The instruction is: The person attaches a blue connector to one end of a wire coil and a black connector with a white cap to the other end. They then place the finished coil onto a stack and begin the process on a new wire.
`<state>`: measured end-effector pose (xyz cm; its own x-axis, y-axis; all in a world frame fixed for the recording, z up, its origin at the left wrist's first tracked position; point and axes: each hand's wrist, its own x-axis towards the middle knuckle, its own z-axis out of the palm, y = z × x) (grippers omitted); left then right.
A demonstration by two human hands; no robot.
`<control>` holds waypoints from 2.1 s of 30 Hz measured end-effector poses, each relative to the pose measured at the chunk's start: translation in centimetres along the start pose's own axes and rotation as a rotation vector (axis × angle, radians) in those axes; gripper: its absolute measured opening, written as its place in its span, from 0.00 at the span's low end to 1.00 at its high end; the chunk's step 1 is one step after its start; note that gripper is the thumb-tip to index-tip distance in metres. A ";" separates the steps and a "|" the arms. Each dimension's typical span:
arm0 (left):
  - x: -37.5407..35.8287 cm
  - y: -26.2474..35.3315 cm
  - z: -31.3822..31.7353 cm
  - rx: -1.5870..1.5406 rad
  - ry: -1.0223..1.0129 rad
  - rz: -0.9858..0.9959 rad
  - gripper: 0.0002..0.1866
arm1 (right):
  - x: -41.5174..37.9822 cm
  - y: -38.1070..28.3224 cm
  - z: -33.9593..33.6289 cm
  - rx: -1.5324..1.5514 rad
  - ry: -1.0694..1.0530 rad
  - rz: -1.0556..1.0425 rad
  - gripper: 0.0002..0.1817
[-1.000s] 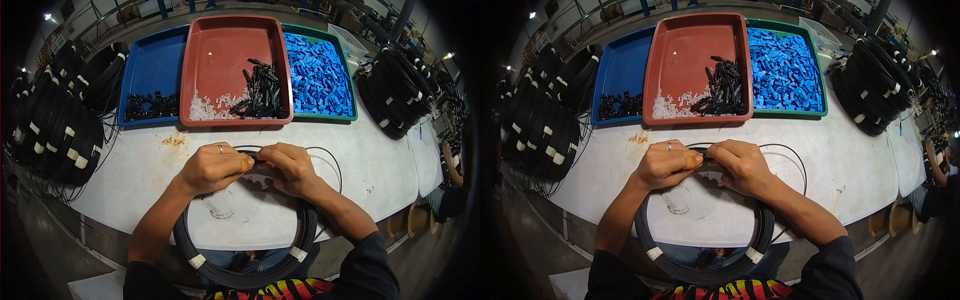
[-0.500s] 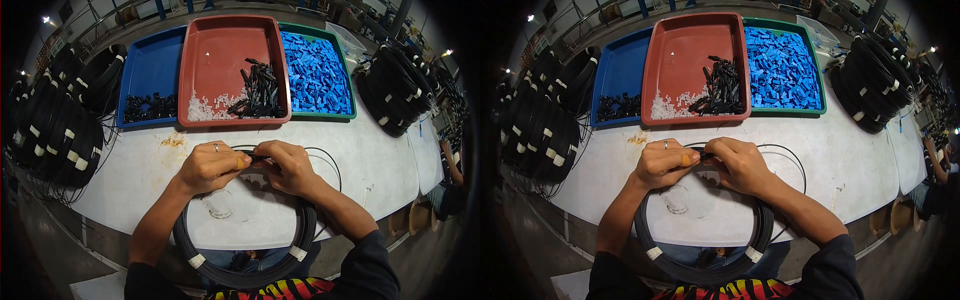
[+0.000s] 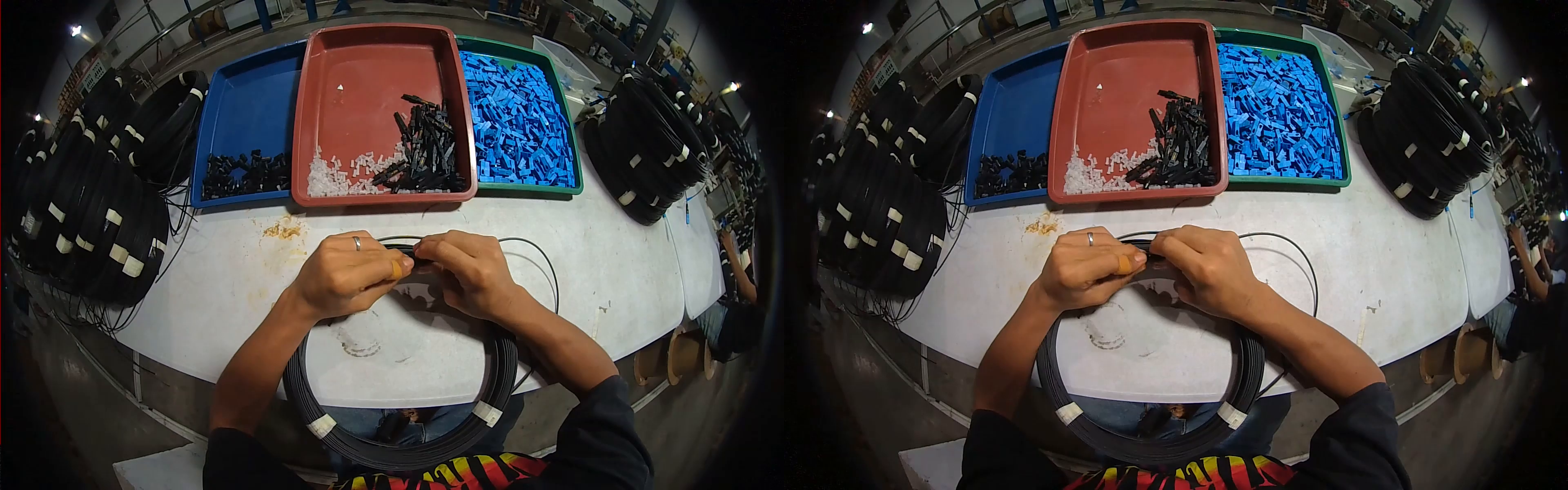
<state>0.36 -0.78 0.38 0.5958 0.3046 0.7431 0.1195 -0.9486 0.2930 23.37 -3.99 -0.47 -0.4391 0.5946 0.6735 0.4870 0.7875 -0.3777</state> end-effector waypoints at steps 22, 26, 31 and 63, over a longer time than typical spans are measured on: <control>0.5 0.4 -0.1 0.153 -0.042 0.082 0.08 | -0.1 0.5 -0.1 0.233 -0.032 0.043 0.19; -0.1 0.4 -0.1 -0.029 0.015 -0.101 0.08 | 0.4 -0.2 0.1 0.115 0.018 -0.057 0.19; 0.0 0.5 0.0 -0.127 0.001 -0.148 0.07 | 0.3 -0.1 -0.2 0.004 0.083 -0.293 0.18; 0.7 1.1 0.2 0.100 0.084 0.122 0.05 | 0.0 -1.7 0.3 0.313 0.104 0.236 0.09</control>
<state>1.04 -1.66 1.10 0.5426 0.1884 0.8186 0.1310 -0.9816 0.1390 22.34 -5.29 0.02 -0.2563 0.7582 0.5995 0.3052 0.6520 -0.6941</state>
